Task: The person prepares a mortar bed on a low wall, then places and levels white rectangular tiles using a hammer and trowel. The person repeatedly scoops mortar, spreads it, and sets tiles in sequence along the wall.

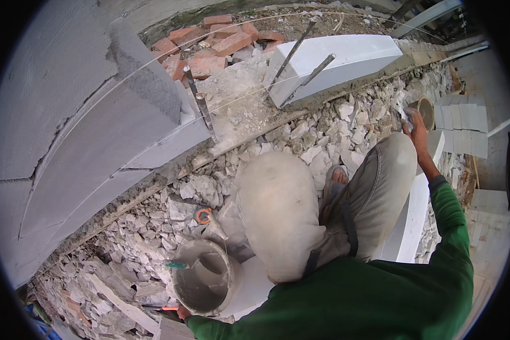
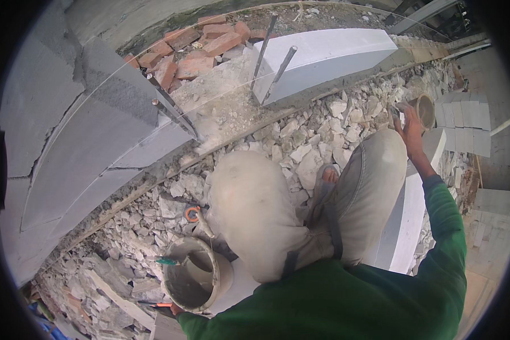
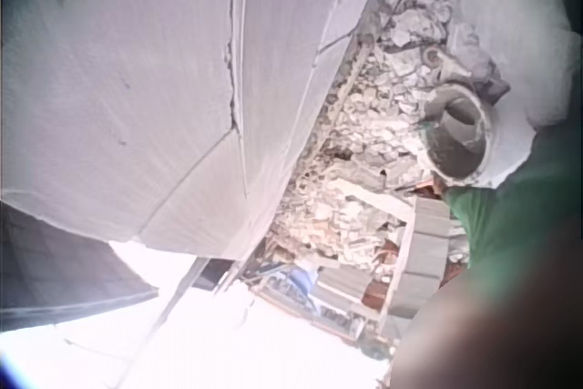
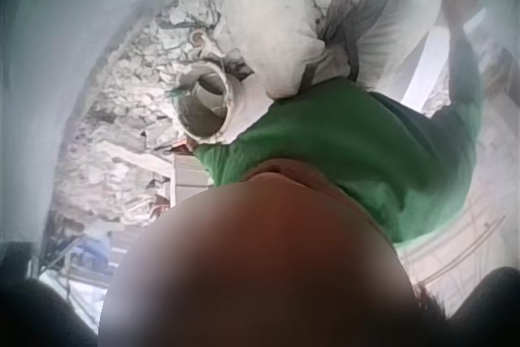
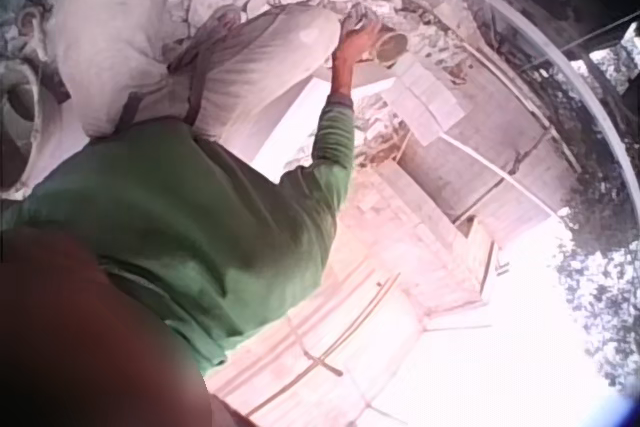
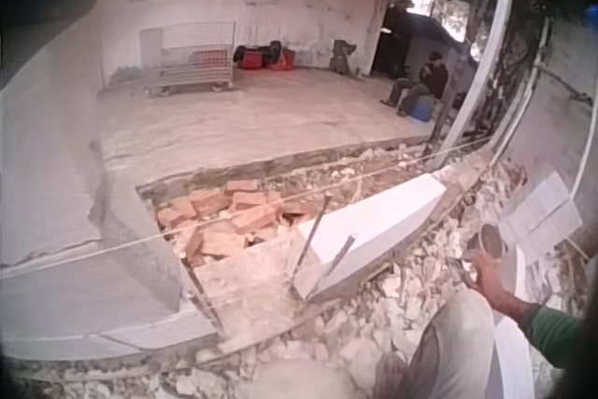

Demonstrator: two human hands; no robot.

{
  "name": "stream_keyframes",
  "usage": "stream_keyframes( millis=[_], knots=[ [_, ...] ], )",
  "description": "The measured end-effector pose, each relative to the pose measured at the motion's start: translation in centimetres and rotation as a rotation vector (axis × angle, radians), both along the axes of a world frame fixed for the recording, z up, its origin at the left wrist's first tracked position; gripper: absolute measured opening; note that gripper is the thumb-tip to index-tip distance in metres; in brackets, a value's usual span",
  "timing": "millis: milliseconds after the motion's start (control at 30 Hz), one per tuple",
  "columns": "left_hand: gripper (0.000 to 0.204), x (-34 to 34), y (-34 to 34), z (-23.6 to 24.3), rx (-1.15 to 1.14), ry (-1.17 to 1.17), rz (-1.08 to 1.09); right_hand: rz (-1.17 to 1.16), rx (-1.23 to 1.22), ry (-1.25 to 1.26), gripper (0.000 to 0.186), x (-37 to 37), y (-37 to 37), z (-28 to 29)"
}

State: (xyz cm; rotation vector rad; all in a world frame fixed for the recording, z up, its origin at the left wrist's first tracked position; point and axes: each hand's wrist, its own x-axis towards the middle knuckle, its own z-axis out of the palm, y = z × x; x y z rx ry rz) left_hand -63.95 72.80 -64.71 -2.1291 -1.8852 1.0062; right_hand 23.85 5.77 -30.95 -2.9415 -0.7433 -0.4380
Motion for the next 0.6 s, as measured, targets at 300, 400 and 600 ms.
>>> stream_keyframes(
  millis=[300,400,600],
  knots=[
    [0.039,1.5,0.2,8.5,0.555,-0.514,0.467,-0.309,0.408,0.040,0.045,-1.9,1.0,-2.3],
    [0.040,5.8,-0.8,12.8,0.860,-0.702,0.435,-0.269,0.759,0.083,0.041,-4.7,3.3,-1.9],
    [0.042,18.8,-3.1,24.7,1.194,-0.986,0.062,-0.518,1.337,0.509,0.039,-8.0,9.0,1.8]
  ],
)
